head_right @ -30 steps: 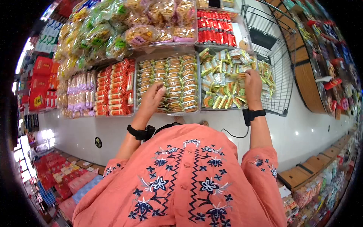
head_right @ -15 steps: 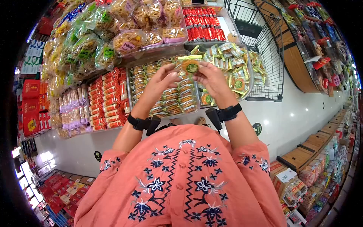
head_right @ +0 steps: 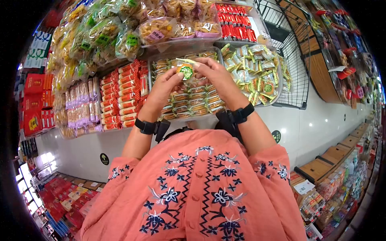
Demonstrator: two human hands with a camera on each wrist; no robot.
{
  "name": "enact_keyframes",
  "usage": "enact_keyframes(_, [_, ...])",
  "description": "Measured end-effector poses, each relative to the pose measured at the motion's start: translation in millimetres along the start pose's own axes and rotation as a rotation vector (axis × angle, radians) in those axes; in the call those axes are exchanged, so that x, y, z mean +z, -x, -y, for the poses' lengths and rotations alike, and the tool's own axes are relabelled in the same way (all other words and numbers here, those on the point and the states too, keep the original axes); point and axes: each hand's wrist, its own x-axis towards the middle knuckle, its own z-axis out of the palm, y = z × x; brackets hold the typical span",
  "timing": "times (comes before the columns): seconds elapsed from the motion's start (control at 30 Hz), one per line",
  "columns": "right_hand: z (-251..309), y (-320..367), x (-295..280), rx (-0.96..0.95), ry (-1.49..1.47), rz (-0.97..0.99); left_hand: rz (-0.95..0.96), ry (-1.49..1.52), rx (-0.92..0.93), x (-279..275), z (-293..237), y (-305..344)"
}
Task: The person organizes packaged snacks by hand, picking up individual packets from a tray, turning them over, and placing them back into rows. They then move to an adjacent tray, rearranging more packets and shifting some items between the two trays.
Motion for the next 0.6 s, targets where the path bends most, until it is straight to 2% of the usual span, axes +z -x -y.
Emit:
enact_keyframes(0.07, [3, -7, 6, 0.0, 0.092, 0.075, -0.001, -0.005, 0.001, -9, 3, 2])
enact_keyframes(0.17, [-17, -24, 14, 0.058, -0.025, 0.07, -0.114, -0.007, 0.016, -16, -2, 9])
enact_keyframes(0.33, [-42, -46, 39, 0.07, -0.109, 0.081, -0.228, -0.307, 0.053, -54, 0, 8])
enact_keyframes(0.5, [-51, -84, 55, -0.001, 0.138, 0.079, -0.4, -0.736, 0.321, -98, 10, -29])
enact_keyframes(0.53, [-54, -95, 54, -0.068, 0.257, 0.053, -0.438, -0.813, 0.388, -99, 6, -34])
enact_keyframes(0.6, [-59, -117, 54, -0.206, 0.498, 0.006, -0.456, -0.88, 0.328, -101, -2, -41])
